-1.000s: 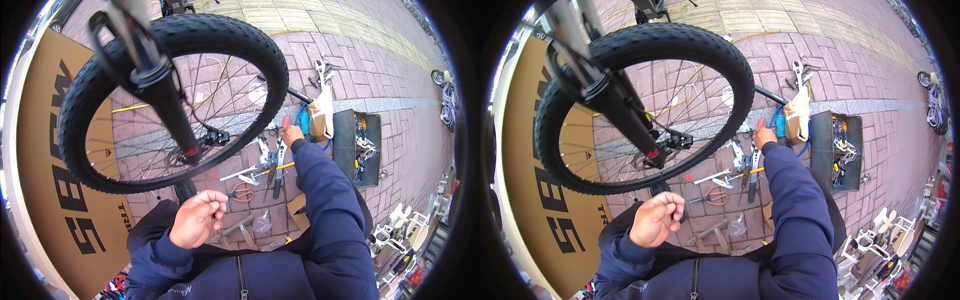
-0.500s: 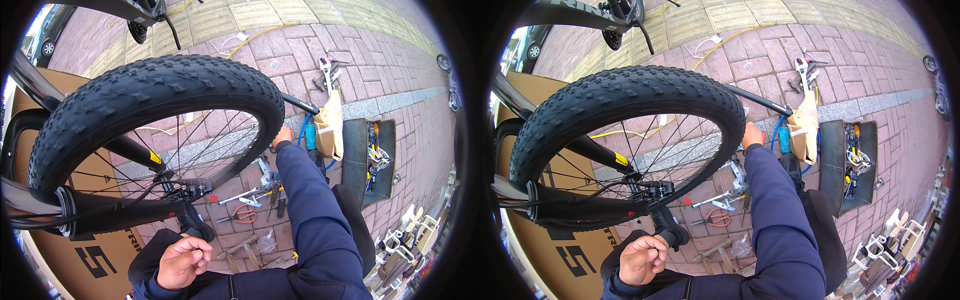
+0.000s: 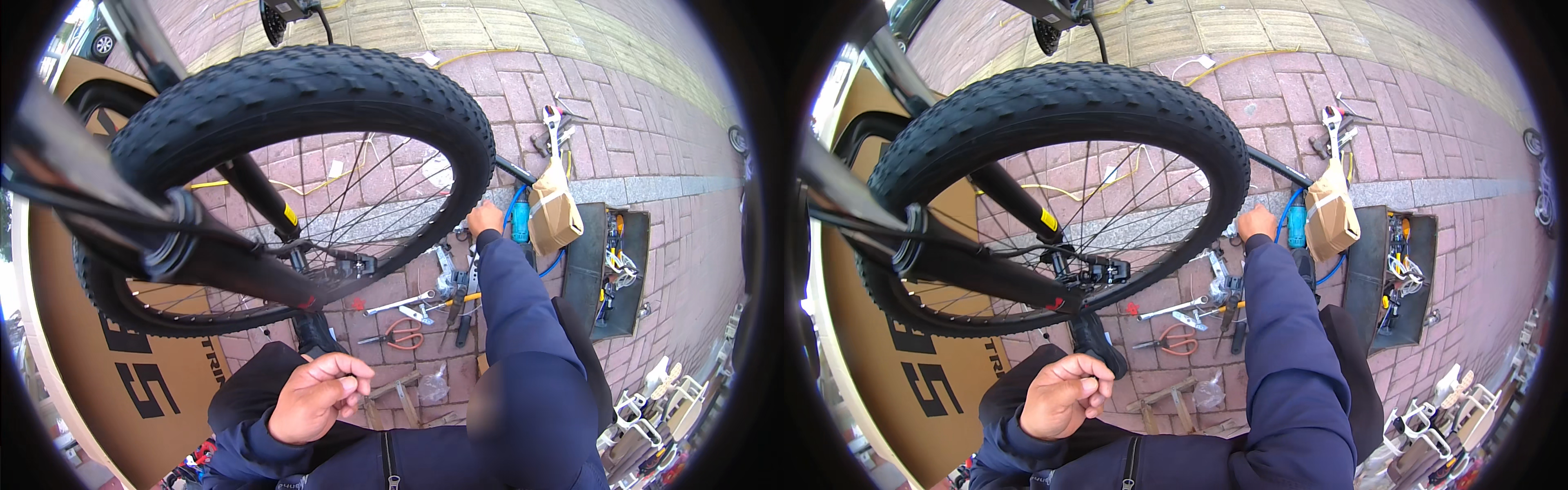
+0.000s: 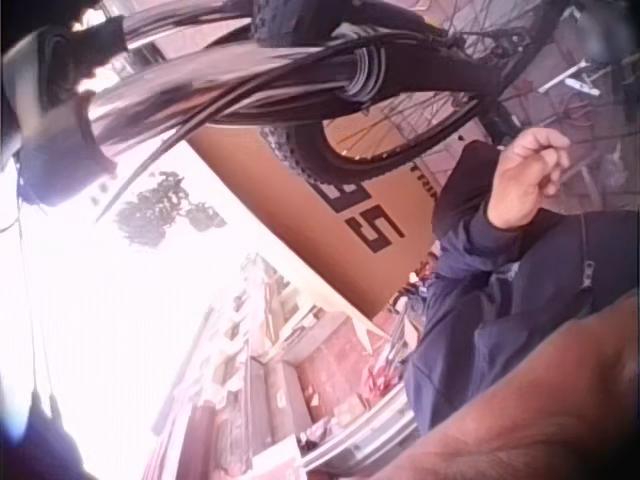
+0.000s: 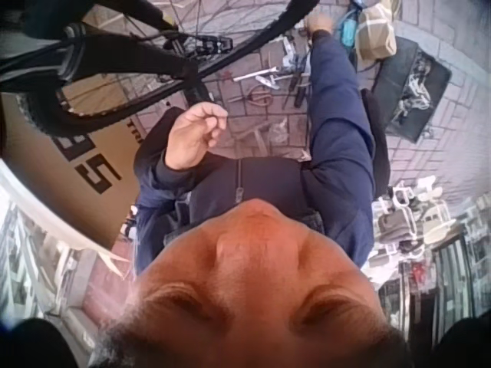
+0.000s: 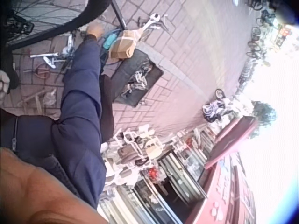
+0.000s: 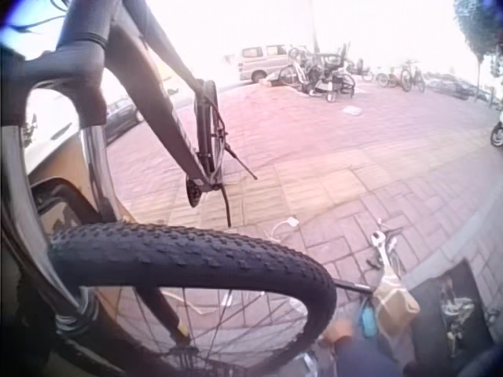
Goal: The person sits on the floor and adjusts the front disc brake caliper on a bicycle using a hex key. They tighten bolts, rotate the wheel to check alignment, and make repeated small adjustments to the brake assembly.
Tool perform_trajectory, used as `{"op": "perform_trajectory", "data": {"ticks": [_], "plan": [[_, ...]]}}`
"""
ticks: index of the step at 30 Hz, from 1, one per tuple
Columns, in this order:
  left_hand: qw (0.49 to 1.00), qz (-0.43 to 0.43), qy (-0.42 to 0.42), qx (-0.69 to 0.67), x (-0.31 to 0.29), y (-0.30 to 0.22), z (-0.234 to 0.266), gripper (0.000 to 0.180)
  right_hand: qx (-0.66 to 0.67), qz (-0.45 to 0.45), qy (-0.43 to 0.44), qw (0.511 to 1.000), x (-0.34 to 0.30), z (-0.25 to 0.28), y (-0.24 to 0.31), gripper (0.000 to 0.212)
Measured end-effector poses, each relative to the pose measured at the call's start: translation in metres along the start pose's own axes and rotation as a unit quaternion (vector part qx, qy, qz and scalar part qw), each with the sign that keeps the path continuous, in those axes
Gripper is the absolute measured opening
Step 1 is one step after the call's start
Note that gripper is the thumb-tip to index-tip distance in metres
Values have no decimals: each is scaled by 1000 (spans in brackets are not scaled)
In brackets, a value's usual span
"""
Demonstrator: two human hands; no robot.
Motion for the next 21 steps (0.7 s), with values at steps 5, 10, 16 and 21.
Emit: {"op": "perform_trajectory", "data": {"ticks": [5,10,16,21], "plan": [[997,-30,23,64,-8,5,-8,20,-103,123,139,977,-41,20,-29,24],[991,-86,23,105,-7,13,-10,17,-294,494,230,786,-134,41,2,12],[938,-279,-106,174,-18,0,17,19,-69,292,353,886,-204,156,116,21],[870,-318,-110,360,-21,19,-2,32,134,448,353,811,-337,275,214,13]]}}
Point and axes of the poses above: each hand's wrist, its own x-axis towards the middle knuckle, its own z-axis out of the back of the hand, y = z × x, the point moved 5 cm from there along x, towards the middle knuckle, and after that the axes turned 6 degrees about x, right-handed, at the moved point
